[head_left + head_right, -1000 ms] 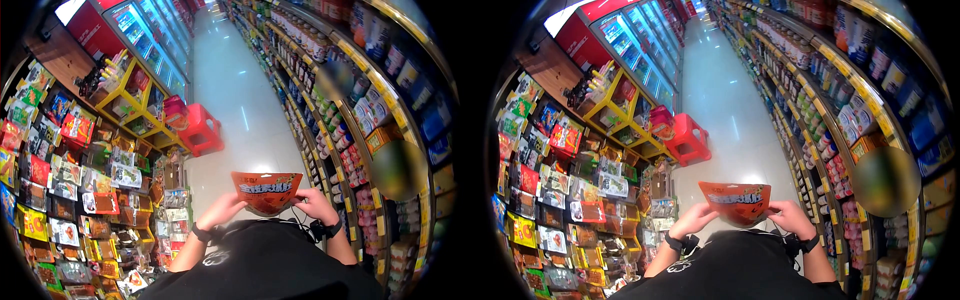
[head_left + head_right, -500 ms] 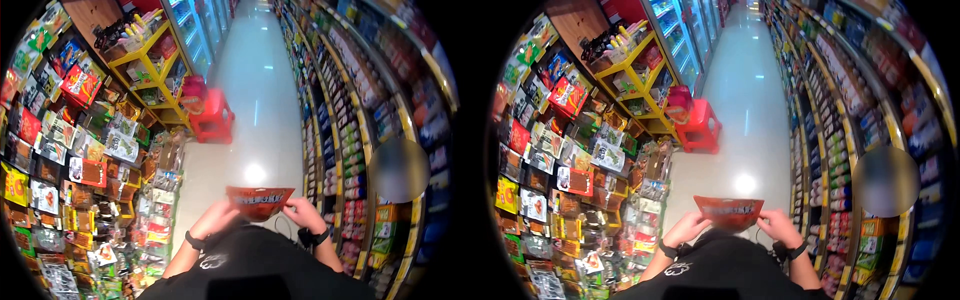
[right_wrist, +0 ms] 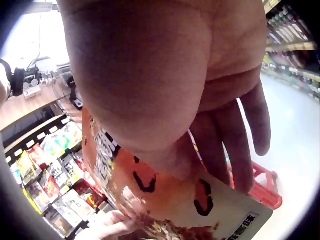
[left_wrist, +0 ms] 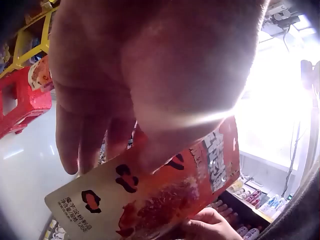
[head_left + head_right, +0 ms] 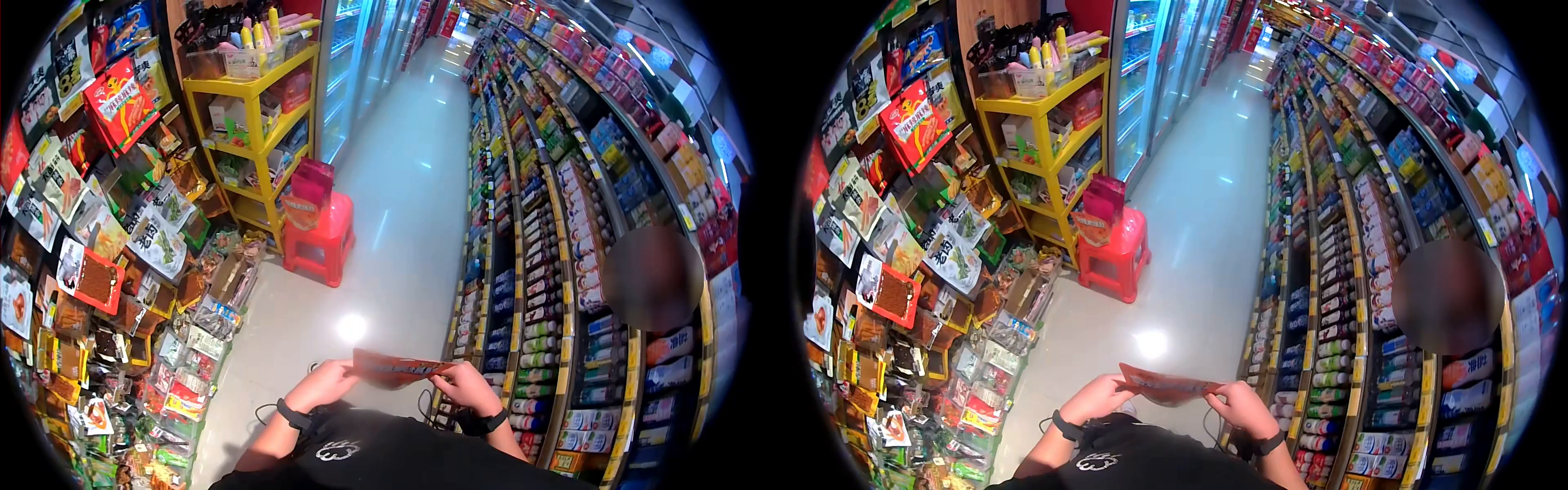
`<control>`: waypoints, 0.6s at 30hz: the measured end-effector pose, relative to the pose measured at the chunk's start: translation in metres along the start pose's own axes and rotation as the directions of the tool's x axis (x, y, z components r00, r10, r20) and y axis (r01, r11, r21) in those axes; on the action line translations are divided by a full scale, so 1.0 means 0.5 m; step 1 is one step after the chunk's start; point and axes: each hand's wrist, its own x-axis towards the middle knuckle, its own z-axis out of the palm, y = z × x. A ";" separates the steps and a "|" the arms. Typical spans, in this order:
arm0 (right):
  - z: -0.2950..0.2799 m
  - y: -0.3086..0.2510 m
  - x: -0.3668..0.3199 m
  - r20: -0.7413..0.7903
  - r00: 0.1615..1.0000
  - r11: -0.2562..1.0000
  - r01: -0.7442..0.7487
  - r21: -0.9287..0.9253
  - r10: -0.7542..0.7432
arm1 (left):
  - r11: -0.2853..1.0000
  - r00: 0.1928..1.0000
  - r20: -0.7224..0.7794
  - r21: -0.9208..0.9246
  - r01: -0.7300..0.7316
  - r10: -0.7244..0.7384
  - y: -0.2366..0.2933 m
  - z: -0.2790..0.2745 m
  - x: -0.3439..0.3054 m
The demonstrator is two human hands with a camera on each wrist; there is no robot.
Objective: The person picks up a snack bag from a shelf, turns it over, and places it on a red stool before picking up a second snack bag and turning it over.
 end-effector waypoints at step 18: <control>-0.155 0.189 0.153 -0.094 0.995 0.993 0.051 0.109 -0.041 | 0.925 0.972 0.181 0.321 -0.202 0.150 0.042 -0.034 0.344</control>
